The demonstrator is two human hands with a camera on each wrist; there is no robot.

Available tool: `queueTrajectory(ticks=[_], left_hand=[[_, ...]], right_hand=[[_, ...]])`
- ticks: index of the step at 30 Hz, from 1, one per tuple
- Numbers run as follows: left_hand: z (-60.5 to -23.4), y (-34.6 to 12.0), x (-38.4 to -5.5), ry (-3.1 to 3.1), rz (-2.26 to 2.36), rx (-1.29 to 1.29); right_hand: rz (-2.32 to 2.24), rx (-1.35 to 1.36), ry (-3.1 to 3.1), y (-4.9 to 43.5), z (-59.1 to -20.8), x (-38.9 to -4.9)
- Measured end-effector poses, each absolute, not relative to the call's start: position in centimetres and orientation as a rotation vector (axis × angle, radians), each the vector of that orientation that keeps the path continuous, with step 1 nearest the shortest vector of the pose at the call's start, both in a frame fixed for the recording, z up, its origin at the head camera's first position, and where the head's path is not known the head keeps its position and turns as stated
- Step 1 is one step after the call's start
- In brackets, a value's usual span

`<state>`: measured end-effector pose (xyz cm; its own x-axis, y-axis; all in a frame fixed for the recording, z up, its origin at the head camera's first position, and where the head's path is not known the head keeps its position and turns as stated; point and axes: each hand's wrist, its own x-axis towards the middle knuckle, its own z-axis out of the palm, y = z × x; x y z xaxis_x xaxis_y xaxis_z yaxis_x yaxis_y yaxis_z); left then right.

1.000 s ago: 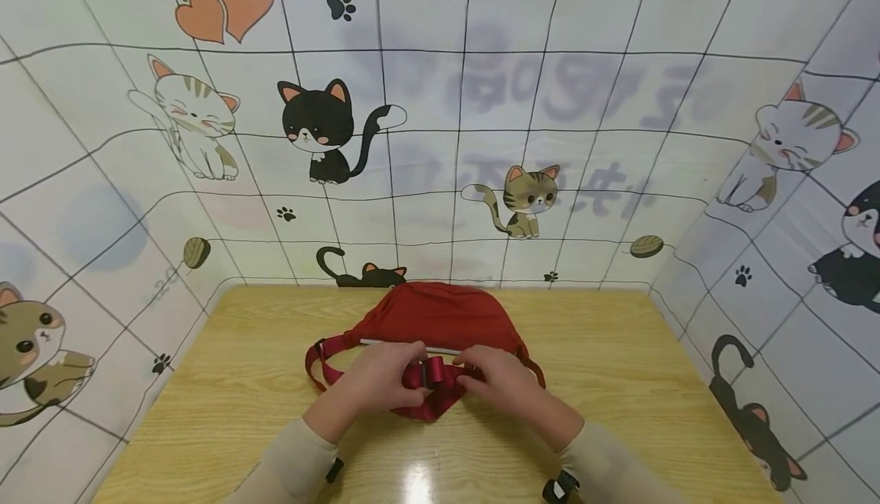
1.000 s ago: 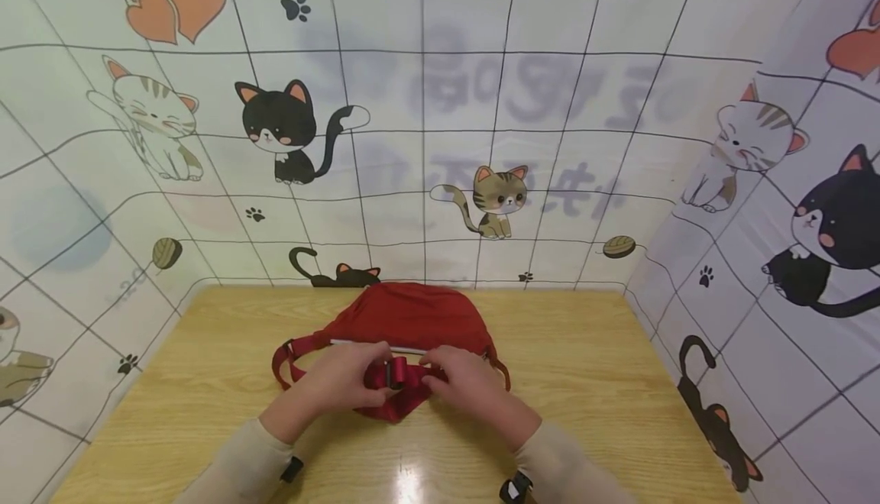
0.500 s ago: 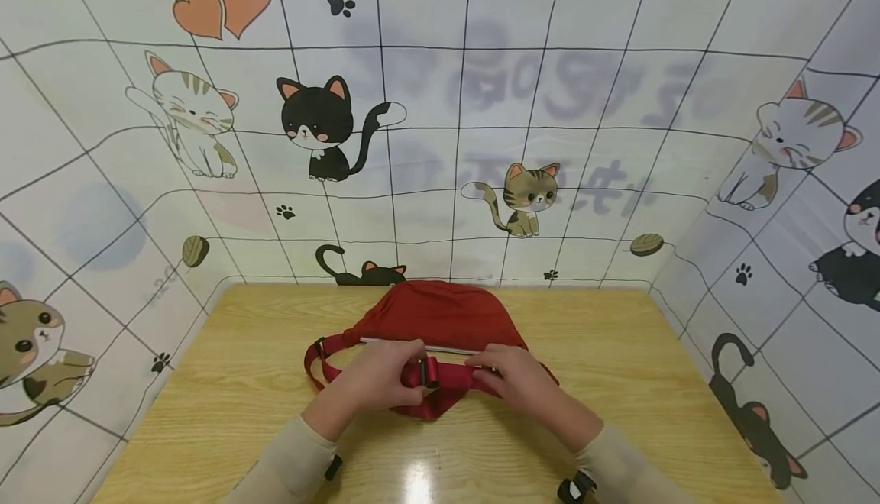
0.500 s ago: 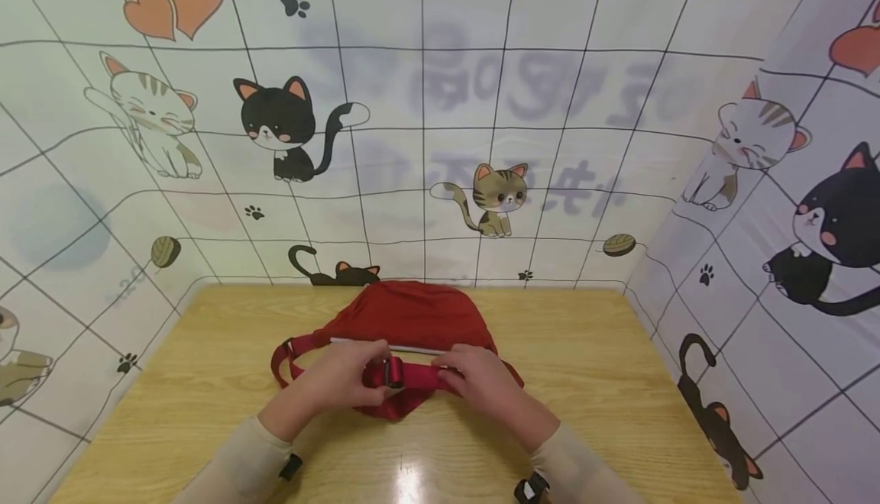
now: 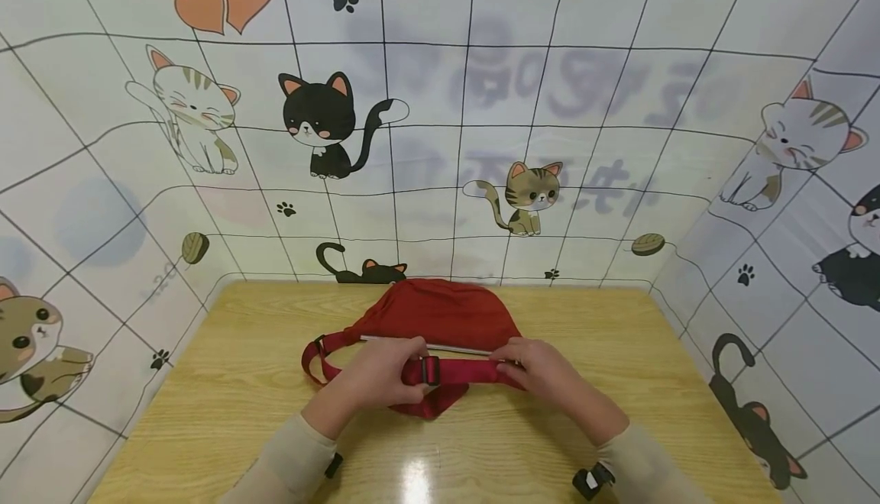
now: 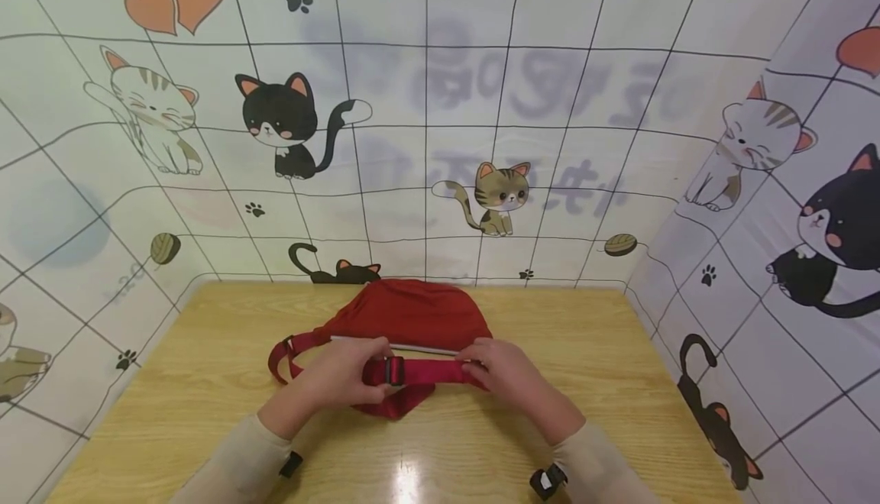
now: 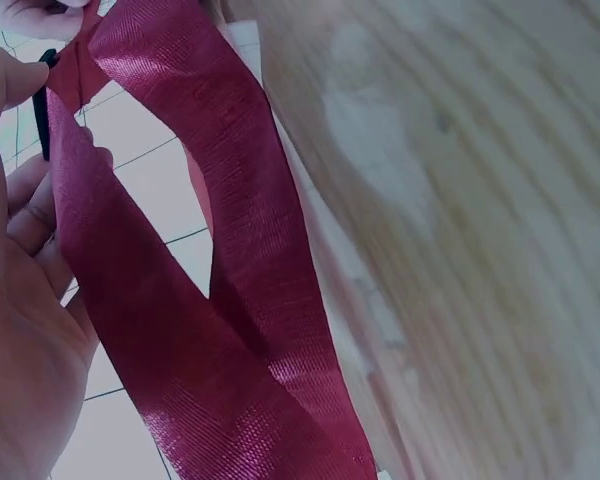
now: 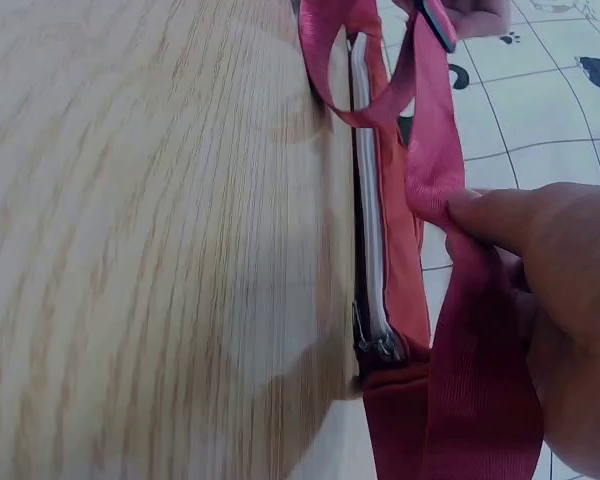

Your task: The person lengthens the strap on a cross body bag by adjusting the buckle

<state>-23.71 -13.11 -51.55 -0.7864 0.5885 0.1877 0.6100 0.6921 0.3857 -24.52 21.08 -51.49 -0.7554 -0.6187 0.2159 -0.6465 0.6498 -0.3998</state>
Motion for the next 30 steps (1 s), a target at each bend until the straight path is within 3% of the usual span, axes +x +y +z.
queueTrajectory(ticks=[9, 15, 30], left_hand=[[-51.6, -13.0, -23.4, -2.83, -0.796, -1.009], [-51.5, -12.7, -23.3, -2.786, -0.842, -1.057], [-51.9, -13.7, -23.6, -2.85, -1.203, -1.03]], right_hand=[[0.93, 1.146, -2.719, 16.9, -51.3, -23.4], [0.84, 1.24, -2.557, 14.2, -51.6, -23.1], [0.867, 1.306, -2.409, 14.5, -51.4, -23.3]])
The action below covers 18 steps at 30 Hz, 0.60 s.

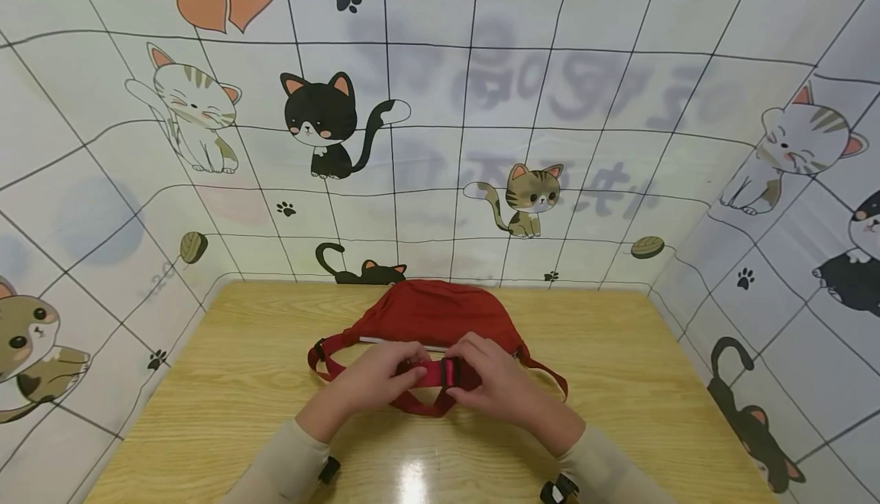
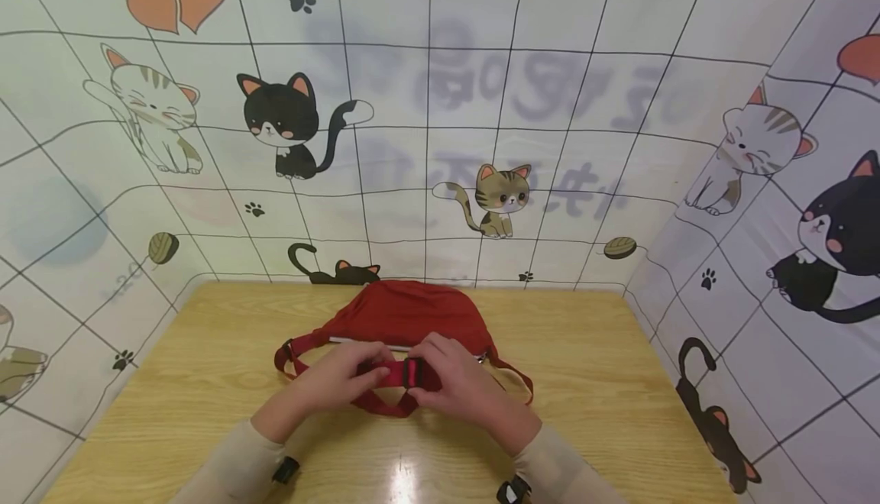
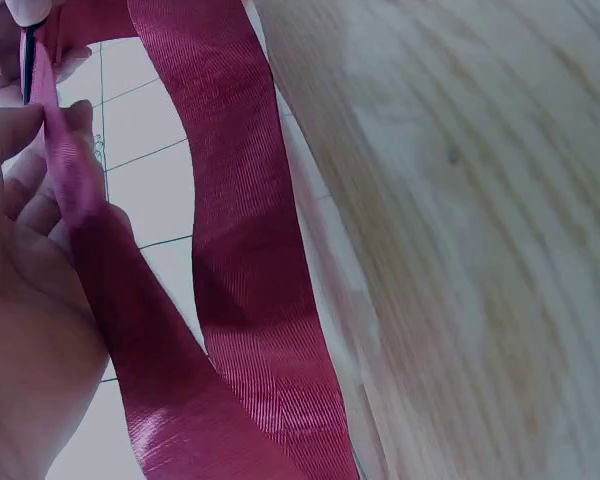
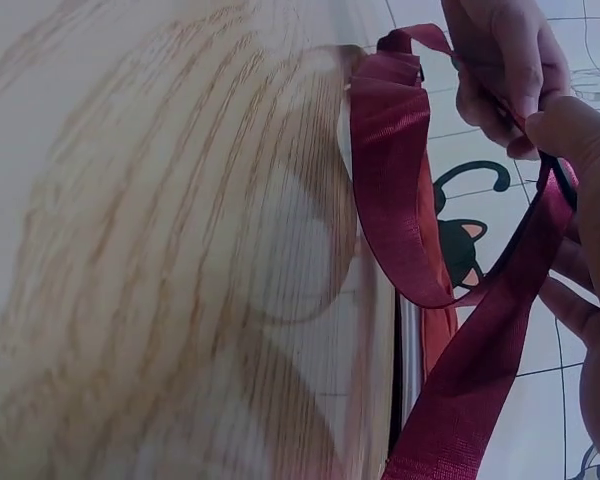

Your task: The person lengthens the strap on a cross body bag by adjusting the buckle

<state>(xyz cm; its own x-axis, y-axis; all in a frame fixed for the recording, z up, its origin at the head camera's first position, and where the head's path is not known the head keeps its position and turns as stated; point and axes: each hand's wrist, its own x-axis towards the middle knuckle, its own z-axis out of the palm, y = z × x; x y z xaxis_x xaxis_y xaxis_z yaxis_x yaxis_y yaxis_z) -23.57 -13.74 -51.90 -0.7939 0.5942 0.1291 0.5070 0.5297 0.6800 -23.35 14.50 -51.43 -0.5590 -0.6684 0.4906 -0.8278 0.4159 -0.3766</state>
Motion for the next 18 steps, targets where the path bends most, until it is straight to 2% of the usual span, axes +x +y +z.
queueTrajectory(ticks=[18], left_hand=[[-50.91, -13.24, -23.44, 2.554, 1.246, 1.013]], right_hand=[[0.896, 1.428, -2.323, 13.83, -51.49, -23.76]])
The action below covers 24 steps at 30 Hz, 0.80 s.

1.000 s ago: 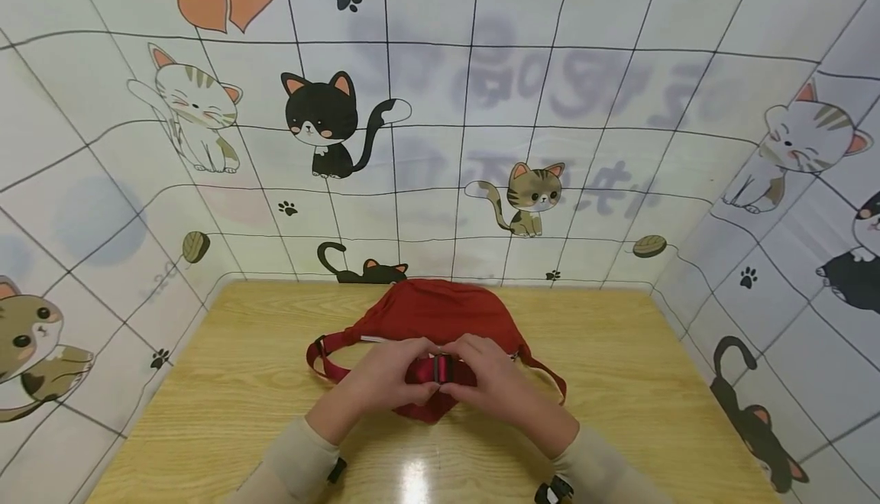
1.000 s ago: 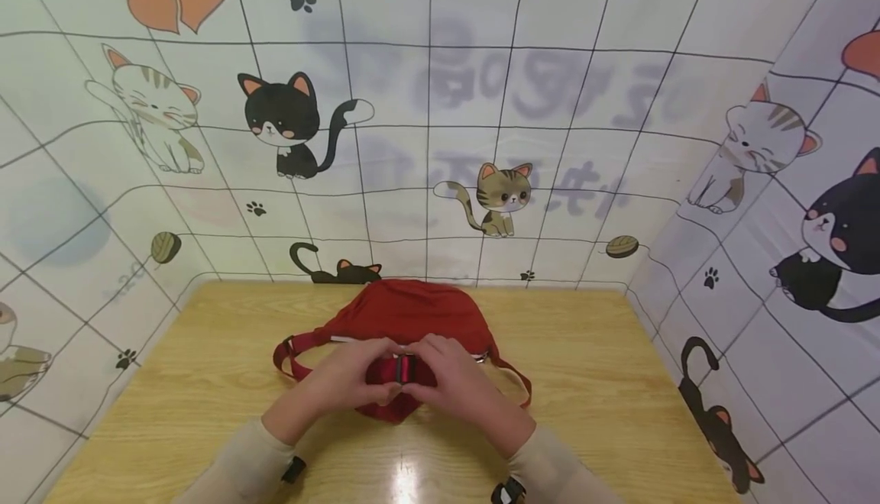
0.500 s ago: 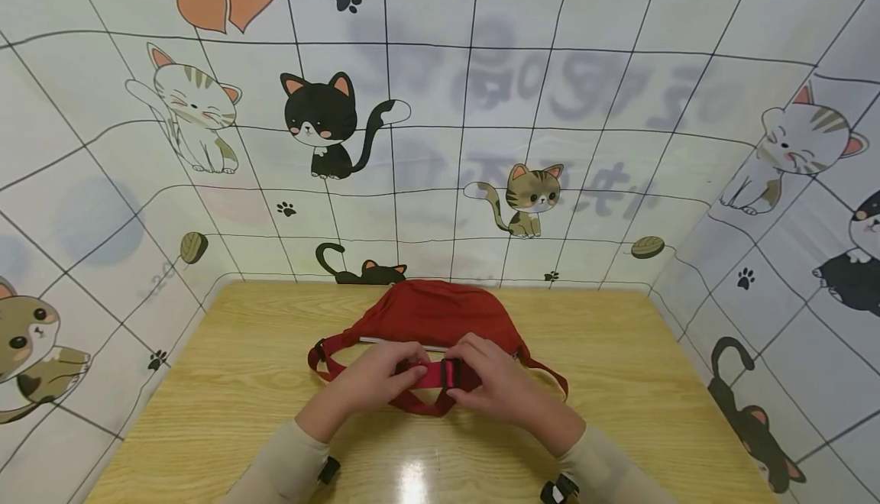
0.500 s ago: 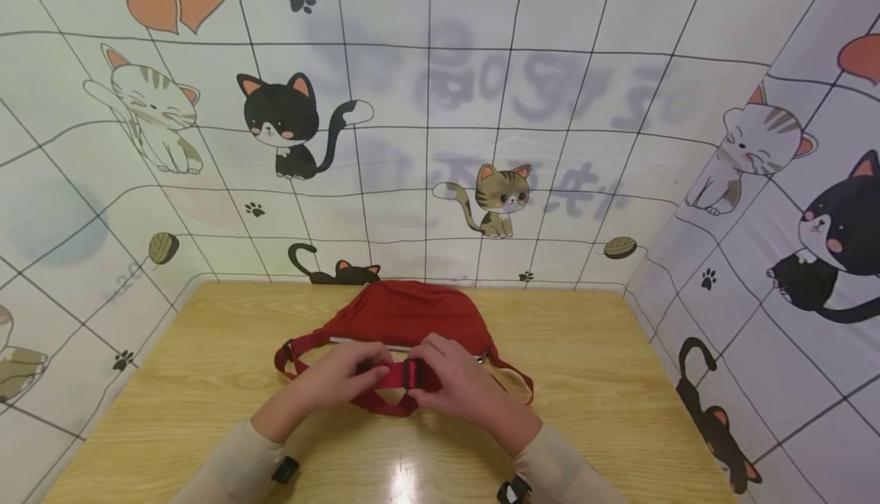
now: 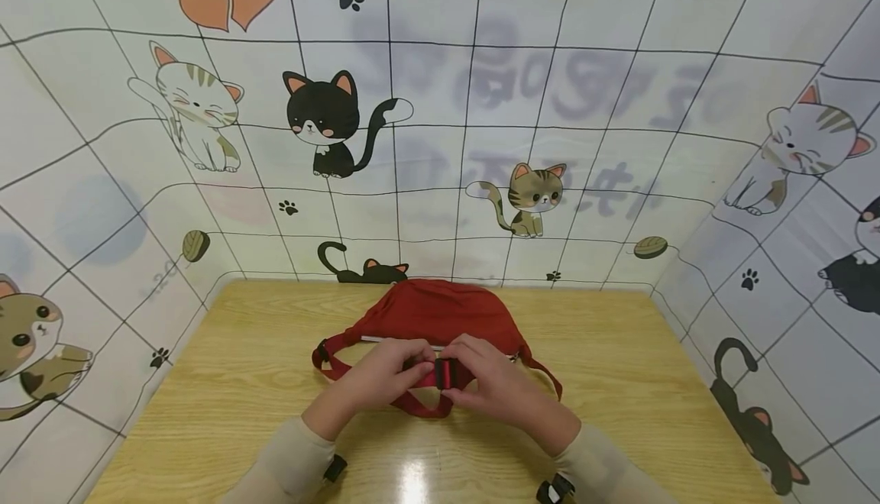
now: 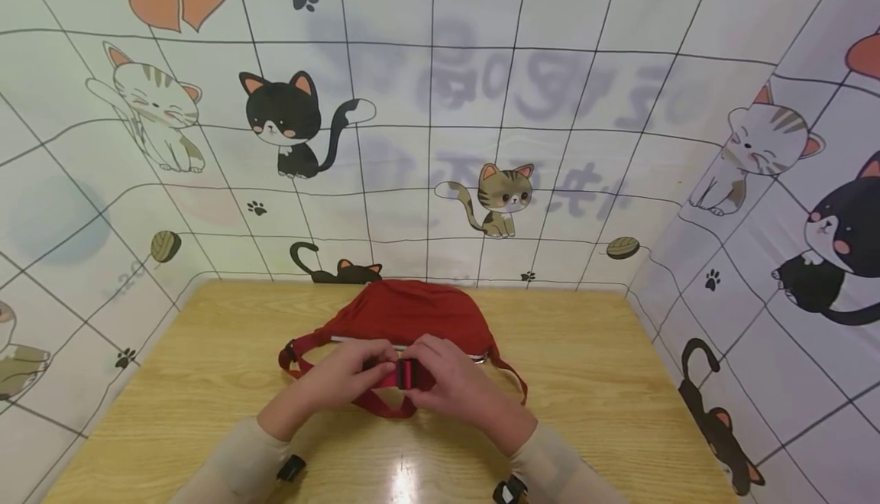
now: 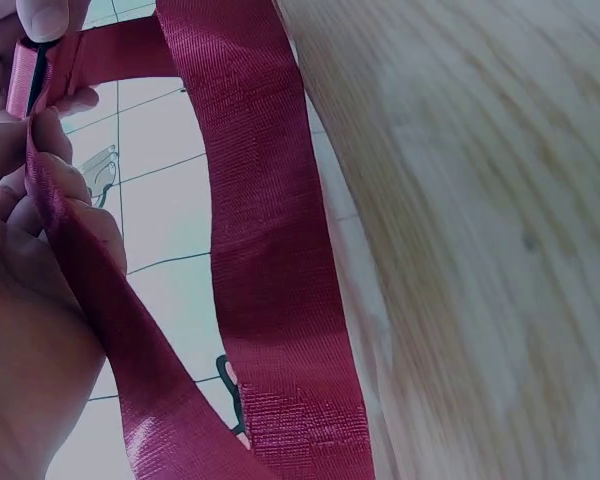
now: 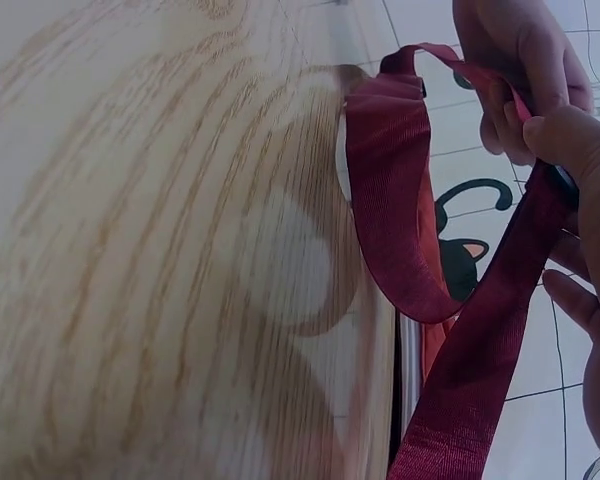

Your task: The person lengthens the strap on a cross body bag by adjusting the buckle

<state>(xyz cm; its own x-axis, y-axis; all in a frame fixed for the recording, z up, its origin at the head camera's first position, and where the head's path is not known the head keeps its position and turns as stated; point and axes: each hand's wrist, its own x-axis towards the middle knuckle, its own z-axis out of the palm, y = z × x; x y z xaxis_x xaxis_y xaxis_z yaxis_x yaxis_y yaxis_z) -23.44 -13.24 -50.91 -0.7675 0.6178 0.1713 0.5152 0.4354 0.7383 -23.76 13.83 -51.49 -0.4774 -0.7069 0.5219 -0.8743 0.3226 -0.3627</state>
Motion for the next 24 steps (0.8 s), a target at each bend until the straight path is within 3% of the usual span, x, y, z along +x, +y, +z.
queueTrajectory(ticks=[24], left_hand=[[-51.1, -14.0, -23.7, 2.595, 1.142, 1.03]], right_hand=[[0.928, 1.395, -2.29, 14.0, -51.7, -23.9]])
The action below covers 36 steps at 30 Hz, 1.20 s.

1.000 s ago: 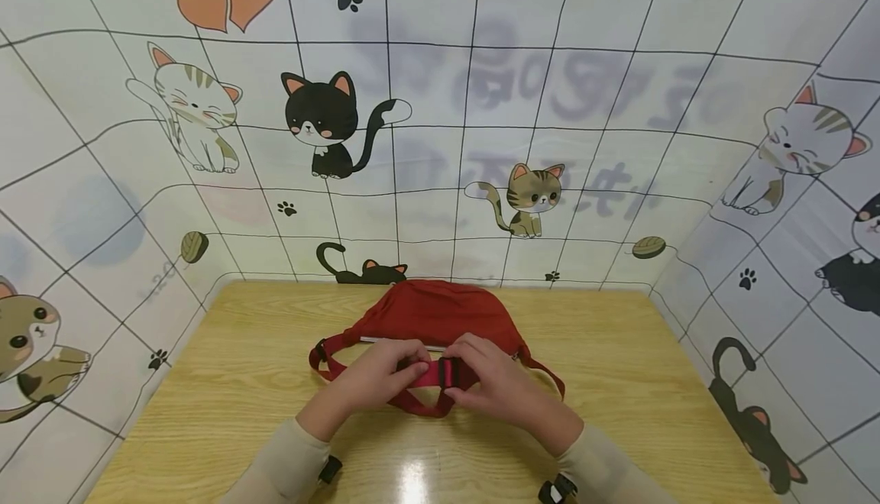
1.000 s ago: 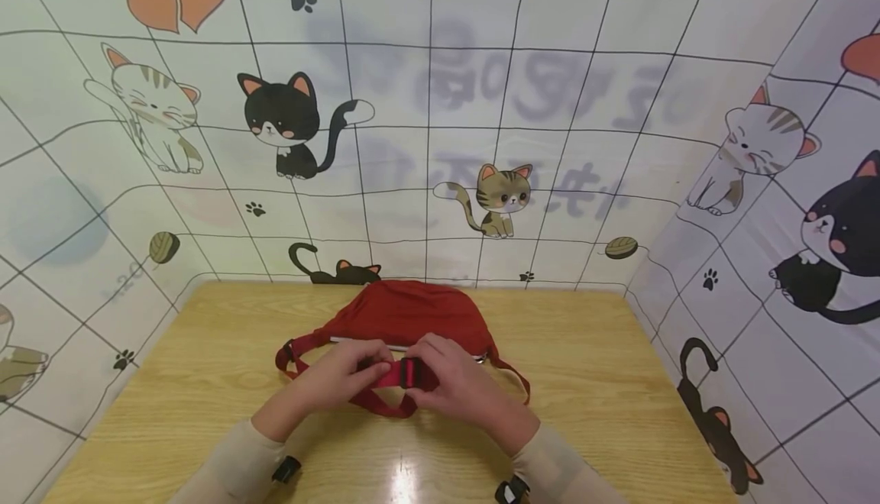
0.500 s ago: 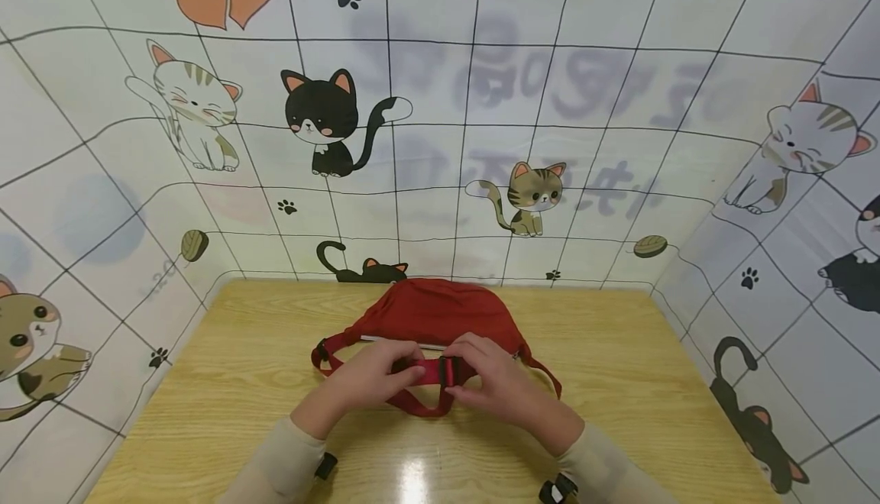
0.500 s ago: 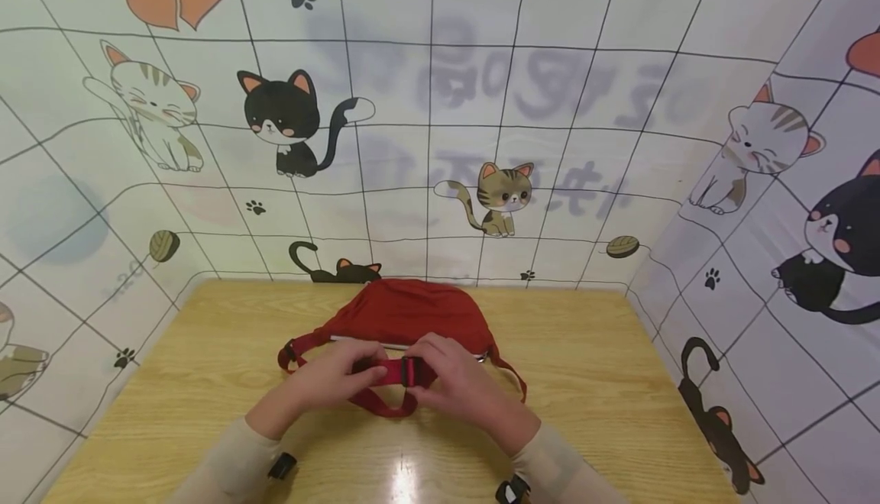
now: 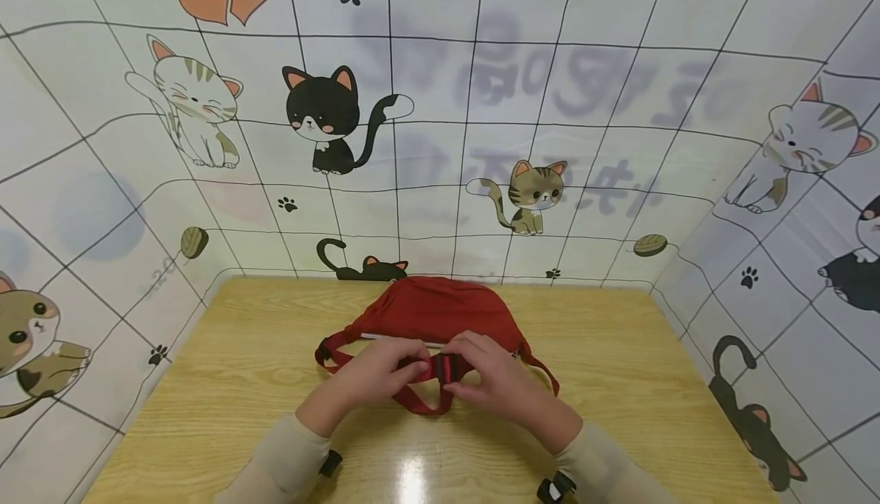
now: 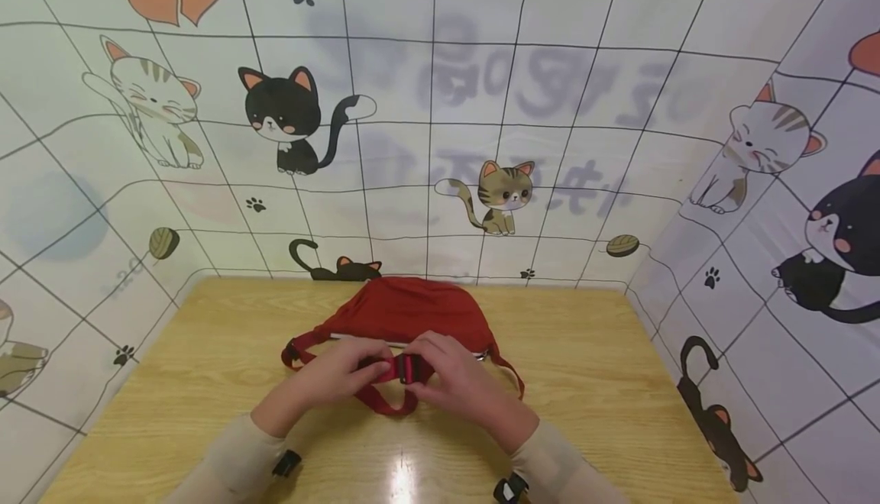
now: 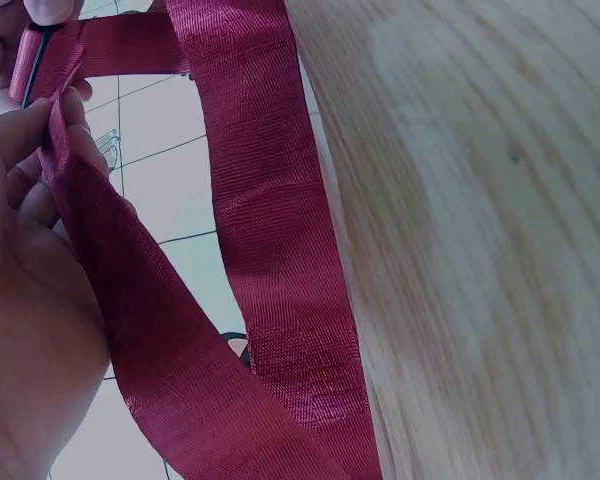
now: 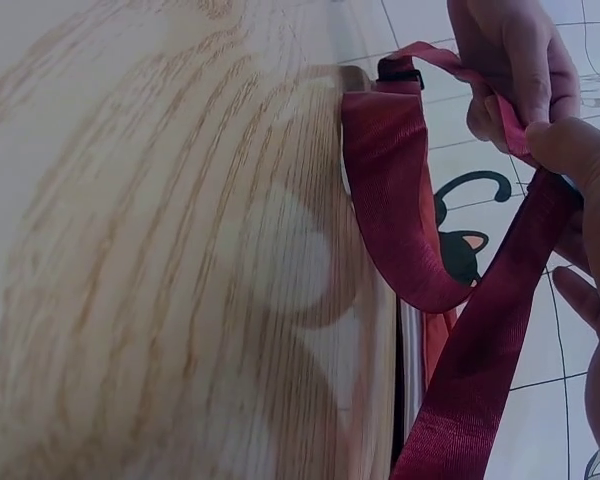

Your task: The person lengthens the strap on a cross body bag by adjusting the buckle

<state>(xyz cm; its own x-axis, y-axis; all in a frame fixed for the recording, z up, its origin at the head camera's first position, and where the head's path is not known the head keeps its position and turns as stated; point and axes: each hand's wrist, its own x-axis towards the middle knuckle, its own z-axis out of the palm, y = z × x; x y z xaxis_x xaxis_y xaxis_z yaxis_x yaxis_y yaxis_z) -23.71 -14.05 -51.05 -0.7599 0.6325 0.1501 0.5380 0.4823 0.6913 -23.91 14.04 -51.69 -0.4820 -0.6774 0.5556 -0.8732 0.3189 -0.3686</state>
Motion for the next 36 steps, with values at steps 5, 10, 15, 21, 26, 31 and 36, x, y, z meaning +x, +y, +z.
queueTrajectory(ticks=[5, 10, 15, 21, 26, 31, 36], left_hand=[[-51.3, -14.2, -23.7, 2.601, 1.155, 0.968], [-51.1, -14.0, -23.6, 2.591, 1.167, 0.993], [-50.7, -13.5, -23.5, 2.591, 1.166, 1.007], [-50.4, -13.2, -23.5, 2.576, 1.152, 1.013], [-50.3, -13.8, -23.4, 2.579, 1.122, 0.957], [-50.5, -14.9, -23.5, 2.696, 1.0, 0.93], [-50.6, -15.4, -23.6, 2.73, 0.966, 0.986]], right_hand=[[0.956, 1.373, -2.266, 14.1, -51.7, -23.8], [0.962, 1.365, -2.285, 14.2, -51.8, -23.8], [0.961, 1.365, -2.302, 14.0, -51.8, -23.9], [0.919, 1.427, -2.278, 13.4, -51.6, -23.9], [0.863, 1.393, -2.24, 13.5, -51.7, -23.9], [0.856, 1.347, -2.28, 14.1, -51.8, -23.9], [0.849, 1.332, -2.301, 14.5, -51.8, -23.8]])
